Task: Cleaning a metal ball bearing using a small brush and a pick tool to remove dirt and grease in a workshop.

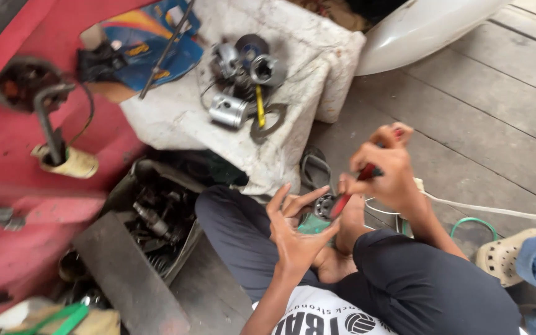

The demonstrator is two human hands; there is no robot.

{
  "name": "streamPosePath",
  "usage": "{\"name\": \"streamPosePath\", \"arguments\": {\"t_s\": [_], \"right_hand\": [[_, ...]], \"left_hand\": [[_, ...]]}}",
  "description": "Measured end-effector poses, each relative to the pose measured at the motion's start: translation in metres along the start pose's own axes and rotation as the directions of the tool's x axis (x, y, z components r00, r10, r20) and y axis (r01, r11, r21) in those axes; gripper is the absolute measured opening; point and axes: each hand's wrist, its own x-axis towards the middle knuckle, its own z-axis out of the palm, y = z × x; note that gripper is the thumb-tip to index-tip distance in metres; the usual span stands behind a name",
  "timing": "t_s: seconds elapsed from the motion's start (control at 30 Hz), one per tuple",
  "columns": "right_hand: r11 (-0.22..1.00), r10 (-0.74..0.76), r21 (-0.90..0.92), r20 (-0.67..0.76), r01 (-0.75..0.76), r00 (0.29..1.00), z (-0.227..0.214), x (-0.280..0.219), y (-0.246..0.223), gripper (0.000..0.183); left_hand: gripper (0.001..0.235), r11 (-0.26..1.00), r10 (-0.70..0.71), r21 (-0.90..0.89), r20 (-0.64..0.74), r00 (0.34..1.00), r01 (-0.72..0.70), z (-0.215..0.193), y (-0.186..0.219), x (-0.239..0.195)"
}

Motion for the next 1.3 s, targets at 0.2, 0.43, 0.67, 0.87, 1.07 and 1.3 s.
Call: {"name": "streamPosePath", "arguments": {"t_s": [0.2, 0.43, 0.67, 0.87, 1.07, 1.3], "right_hand": [[0.996, -0.066, 0.061, -0.076, 0.071, 0.995, 0.003, 0.021, -0.034, 0.030], [0.998, -0.002, 0.057, -0.120, 0.009, 0.993, 0.007, 0.021, -0.013, 0.035], [0.980, -0.069, 0.181, -0.050, 0.077, 0.996, 0.032, -0.004, 0.022, 0.030], [0.983, -0.122, 0.135, -0.032, 0.125, 0.992, 0.042, 0.015, 0.008, 0.031], [0.968, -0.125, 0.231, 0.119, 0.095, 0.985, 0.044, 0.012, 0.007, 0.014], [0.989, 0.060, 0.125, 0.153, -0.080, 0.986, 0.051, 0.002, -0.020, 0.014]], "left_hand": [[0.095, 0.984, 0.077, -0.155, -0.068, 0.995, -0.087, 0.000, 0.006, -0.002], [0.092, 0.986, 0.074, -0.145, -0.078, 0.994, -0.084, -0.005, -0.015, -0.006], [0.085, 0.996, 0.043, -0.078, -0.071, 0.997, -0.049, -0.009, -0.007, -0.003], [0.086, 0.998, 0.023, -0.064, -0.014, 1.000, -0.023, -0.024, -0.007, -0.008], [0.084, 0.990, -0.098, 0.101, 0.005, 0.995, 0.097, -0.026, -0.011, -0.013], [0.091, 0.997, -0.078, 0.010, 0.073, 0.994, 0.077, -0.044, 0.001, -0.010]]}}
